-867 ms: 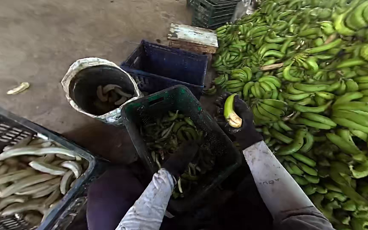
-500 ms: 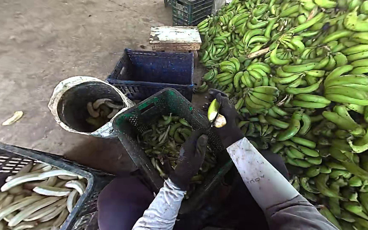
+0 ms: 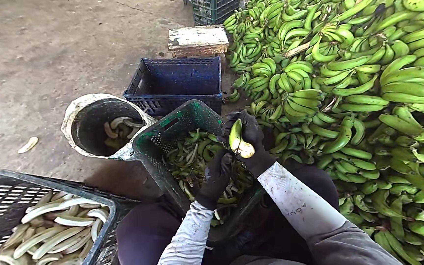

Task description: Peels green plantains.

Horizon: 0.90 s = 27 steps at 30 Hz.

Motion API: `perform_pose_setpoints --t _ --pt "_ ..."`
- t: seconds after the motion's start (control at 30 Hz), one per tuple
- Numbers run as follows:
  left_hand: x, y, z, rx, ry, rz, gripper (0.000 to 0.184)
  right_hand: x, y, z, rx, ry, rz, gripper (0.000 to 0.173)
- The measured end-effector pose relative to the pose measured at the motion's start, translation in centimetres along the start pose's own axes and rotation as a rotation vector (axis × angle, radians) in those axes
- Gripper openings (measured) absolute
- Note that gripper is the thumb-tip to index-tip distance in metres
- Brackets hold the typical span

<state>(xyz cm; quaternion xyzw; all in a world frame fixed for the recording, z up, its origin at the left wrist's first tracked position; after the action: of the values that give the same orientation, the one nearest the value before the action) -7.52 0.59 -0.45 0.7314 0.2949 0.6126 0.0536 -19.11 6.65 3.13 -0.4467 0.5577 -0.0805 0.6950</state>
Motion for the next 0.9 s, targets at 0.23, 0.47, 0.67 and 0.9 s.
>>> perform_pose_setpoints --t 0.23,0.47,0.67,0.9 --pt "-2.4 1.0 -0.4 -0.027 0.127 -0.061 0.047 2.7 -0.1 2.5 -0.032 -0.068 -0.007 0.05" --pt "-1.8 5.4 -1.4 -0.133 0.149 -0.533 0.045 3.7 1.0 3.0 -0.119 -0.365 0.04 0.038" --pt "-3.2 11.1 -3.3 -0.187 0.041 -0.852 0.041 7.2 -1.2 5.4 -0.211 -0.898 0.353 0.038" --pt "-8.1 26.9 -1.0 0.762 0.455 0.215 0.038 14.0 3.1 6.7 -0.329 -1.248 1.071 0.031"
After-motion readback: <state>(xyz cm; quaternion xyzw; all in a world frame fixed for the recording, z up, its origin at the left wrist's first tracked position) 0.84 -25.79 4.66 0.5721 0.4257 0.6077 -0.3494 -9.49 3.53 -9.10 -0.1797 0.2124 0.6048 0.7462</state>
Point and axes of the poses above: each hand's wrist, its own z-axis away from the middle knuckle, its own y-axis out of the back of the hand, x = y × z, the point moved 7 cm from there along -z, towards the middle knuckle
